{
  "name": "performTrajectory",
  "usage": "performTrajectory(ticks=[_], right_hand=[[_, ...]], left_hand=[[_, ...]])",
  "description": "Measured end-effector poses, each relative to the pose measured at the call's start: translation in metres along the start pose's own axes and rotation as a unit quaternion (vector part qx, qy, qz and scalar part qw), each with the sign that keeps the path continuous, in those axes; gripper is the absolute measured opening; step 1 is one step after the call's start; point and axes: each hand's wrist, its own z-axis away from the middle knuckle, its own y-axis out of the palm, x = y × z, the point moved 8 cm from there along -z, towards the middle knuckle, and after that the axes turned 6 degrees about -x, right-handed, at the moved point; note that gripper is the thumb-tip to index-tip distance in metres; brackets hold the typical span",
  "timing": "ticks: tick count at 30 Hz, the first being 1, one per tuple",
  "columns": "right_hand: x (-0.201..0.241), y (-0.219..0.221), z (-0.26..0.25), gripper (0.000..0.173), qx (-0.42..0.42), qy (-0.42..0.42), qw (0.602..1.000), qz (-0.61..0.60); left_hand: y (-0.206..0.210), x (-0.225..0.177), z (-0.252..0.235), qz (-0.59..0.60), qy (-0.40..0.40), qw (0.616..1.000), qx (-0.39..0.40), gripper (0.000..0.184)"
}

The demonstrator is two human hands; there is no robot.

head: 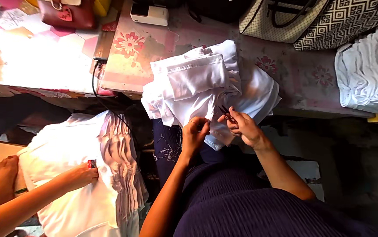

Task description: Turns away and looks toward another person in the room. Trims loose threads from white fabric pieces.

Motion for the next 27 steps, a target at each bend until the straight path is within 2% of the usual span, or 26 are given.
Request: performTrajectory(ticks=[4,7,16,18,19,20,22,23,24,25,27], right_hand=[[-0.009,0.006,0.007,0.047,0.094,0.105,0.990,-0.010],[-0.013,0.019,0.007,0.044,0.132,0.130,0.982,-0.021],[-0.012,0.014,-0.008,0.038,0.068,0.066,0.995,-0.022],[-0.008,0.009,-0.007,0.039,0.039,0.022,0.999,0.000],[-0.002,0.005,-0.006,0.038,0.014,-0.026,0.999,0.038],[0.005,0.001,-0.004,0.034,-0.018,-0.099,0.989,0.106],[0.020,-0.001,0.005,0.023,-0.087,-0.255,0.921,0.283],[0.024,0.005,0.010,0.034,-0.119,-0.319,0.873,0.349],[0.026,0.012,0.012,0.041,-0.146,-0.366,0.826,0.404],[0.025,0.017,0.012,0.039,-0.166,-0.400,0.789,0.436],[0.026,0.022,0.011,0.024,-0.203,-0.450,0.746,0.448]], left_hand=[[0.001,-0.003,0.005,0.053,-0.039,0.998,0.002,0.008],[0.003,-0.008,0.006,0.064,-0.029,0.998,0.002,0.008],[0.003,-0.001,0.009,0.064,-0.035,0.997,-0.006,0.007],[0.002,0.003,0.011,0.058,-0.060,0.996,0.003,0.007],[0.001,0.005,0.014,0.050,-0.084,0.995,0.016,0.008],[0.000,0.008,0.017,0.039,-0.110,0.993,0.034,0.009],[-0.004,0.017,0.023,0.005,-0.147,0.988,0.054,0.010],[-0.006,0.020,0.025,-0.023,-0.148,0.987,0.050,0.011],[-0.007,0.021,0.025,-0.067,-0.134,0.988,0.039,0.012],[-0.008,0.020,0.025,-0.123,-0.107,0.986,0.023,0.015],[-0.008,0.012,0.021,-0.229,-0.040,0.972,-0.018,0.020]])
